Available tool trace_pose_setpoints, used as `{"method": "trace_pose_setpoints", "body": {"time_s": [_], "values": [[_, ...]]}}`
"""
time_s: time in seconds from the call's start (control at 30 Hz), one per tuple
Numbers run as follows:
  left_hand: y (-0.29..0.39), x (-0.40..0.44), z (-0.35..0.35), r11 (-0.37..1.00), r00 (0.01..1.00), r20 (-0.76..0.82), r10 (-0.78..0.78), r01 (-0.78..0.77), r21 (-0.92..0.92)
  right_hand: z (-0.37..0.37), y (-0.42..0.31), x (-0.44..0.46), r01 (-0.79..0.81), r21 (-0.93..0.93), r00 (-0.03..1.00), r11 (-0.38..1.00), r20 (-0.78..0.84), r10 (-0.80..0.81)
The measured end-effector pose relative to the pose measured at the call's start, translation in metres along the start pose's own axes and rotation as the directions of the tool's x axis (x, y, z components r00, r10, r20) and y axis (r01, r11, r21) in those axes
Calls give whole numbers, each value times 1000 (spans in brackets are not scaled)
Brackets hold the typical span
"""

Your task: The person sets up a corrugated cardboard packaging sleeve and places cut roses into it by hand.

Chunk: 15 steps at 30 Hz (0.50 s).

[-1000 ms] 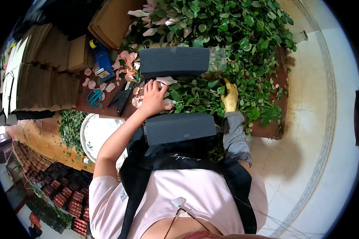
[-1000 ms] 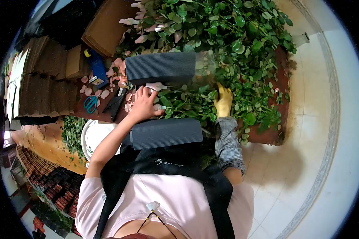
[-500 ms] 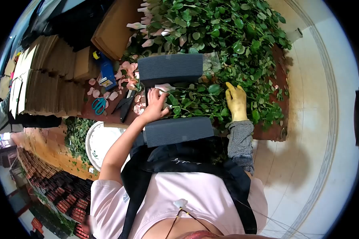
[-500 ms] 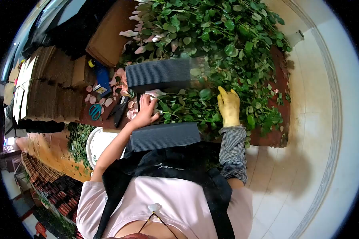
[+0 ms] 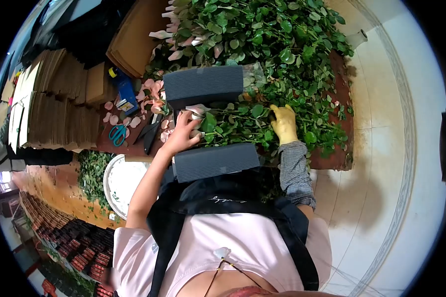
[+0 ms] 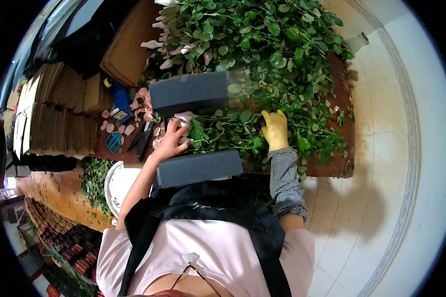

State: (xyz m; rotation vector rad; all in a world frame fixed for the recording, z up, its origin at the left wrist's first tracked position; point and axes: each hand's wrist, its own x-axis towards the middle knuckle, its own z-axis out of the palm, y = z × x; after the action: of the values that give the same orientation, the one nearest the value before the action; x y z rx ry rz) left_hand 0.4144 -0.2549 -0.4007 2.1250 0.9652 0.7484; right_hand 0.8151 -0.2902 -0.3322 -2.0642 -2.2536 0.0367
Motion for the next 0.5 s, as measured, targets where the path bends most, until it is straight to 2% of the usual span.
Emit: {"method": "trace_pose_setpoints", "body": {"time_s": [0.07, 0.1, 0.17, 0.2, 0.23, 0.27, 0.3, 0.33, 0.4, 0.43, 0.5], "values": [[6, 2, -5, 973, 996, 54, 67, -77, 217, -9, -6, 4, 40, -34, 993, 999, -108, -43], [16, 2, -8, 950, 998, 63, -3, -17, 312, -20, -15, 5, 50, -23, 983, 998, -174, -53], [19, 6, -11, 935, 998, 63, -14, -9, 354, -37, -31, 4, 6, -21, 965, 1000, -261, -12], [19, 7, -8, 919, 997, 69, -17, -12, 393, -29, -31, 3, 8, -21, 968, 1000, -252, -13], [19, 7, -2, 915, 1000, 9, 22, -23, 403, -12, -28, 2, -63, -32, 975, 998, -214, 55], [18, 8, 2, 917, 1000, 18, 20, -25, 398, 7, -26, -2, -137, -45, 976, 989, -176, 128], [17, 11, 5, 919, 997, -50, 54, -30, 394, 27, -31, -6, -217, 10, 976, 976, -7, 217], [16, 12, 9, 921, 989, -118, 84, -32, 387, 49, -35, -6, -149, 6, 947, 989, -287, 144], [12, 14, 16, 921, 992, -112, 64, -15, 389, 58, -26, -12, -230, 270, 956, 935, -114, 269], [10, 15, 20, 920, 993, -111, 51, -3, 393, 63, -24, -11, -230, 271, 958, 935, -108, 267], [5, 14, 28, 925, 997, -79, 16, 15, 379, 75, -17, -16, -44, 83, 942, 996, -329, 69]]}}
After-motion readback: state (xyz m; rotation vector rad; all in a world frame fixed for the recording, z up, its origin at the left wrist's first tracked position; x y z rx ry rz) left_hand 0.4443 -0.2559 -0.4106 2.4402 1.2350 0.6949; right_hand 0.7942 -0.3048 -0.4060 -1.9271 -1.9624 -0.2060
